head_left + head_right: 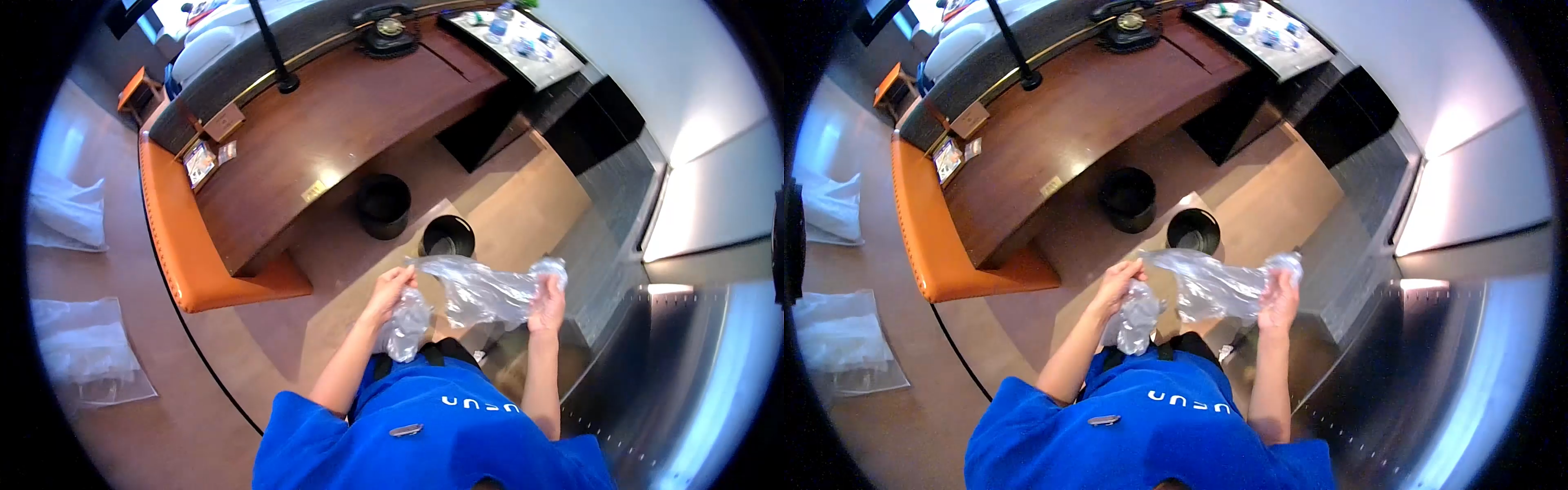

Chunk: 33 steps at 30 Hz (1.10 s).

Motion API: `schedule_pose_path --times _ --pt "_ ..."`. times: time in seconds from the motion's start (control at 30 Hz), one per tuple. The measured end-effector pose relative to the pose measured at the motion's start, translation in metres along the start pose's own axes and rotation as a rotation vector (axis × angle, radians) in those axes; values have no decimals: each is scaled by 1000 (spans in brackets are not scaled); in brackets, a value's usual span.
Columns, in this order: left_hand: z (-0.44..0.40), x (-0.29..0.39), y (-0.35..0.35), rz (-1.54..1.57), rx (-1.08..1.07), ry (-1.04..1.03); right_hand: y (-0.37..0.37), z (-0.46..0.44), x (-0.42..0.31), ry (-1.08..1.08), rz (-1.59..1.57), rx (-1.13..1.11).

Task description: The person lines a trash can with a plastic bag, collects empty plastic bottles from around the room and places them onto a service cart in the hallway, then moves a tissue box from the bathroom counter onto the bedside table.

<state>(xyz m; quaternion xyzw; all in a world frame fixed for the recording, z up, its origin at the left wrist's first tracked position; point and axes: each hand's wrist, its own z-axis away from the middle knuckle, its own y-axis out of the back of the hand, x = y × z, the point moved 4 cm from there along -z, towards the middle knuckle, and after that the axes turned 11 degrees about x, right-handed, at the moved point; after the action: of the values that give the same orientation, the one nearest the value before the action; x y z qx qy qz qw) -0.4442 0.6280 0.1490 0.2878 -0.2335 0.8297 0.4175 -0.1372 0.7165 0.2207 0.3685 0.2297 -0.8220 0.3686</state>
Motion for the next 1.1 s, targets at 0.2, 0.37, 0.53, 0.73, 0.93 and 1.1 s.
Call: schedule_pose_path --times 0.2,0.37,0.53,0.73,0.93,1.1 --pt "-75 19 6 591 217 267 -87 -53 -22 286 -88 199" --pt "-74 26 62 222 242 260 -135 -84 -7 283 234 70" --pt "-107 258 150 131 635 -466 -176 -88 3 203 373 -66" --pt "-204 364 184 -686 1129 -895 -226 -85 15 187 452 -255" --pt "-141 190 -47 4 -404 173 -293 -28 -15 925 1009 -953" --pt "-174 202 -112 310 -342 136 -293 15 17 496 1289 -1435"
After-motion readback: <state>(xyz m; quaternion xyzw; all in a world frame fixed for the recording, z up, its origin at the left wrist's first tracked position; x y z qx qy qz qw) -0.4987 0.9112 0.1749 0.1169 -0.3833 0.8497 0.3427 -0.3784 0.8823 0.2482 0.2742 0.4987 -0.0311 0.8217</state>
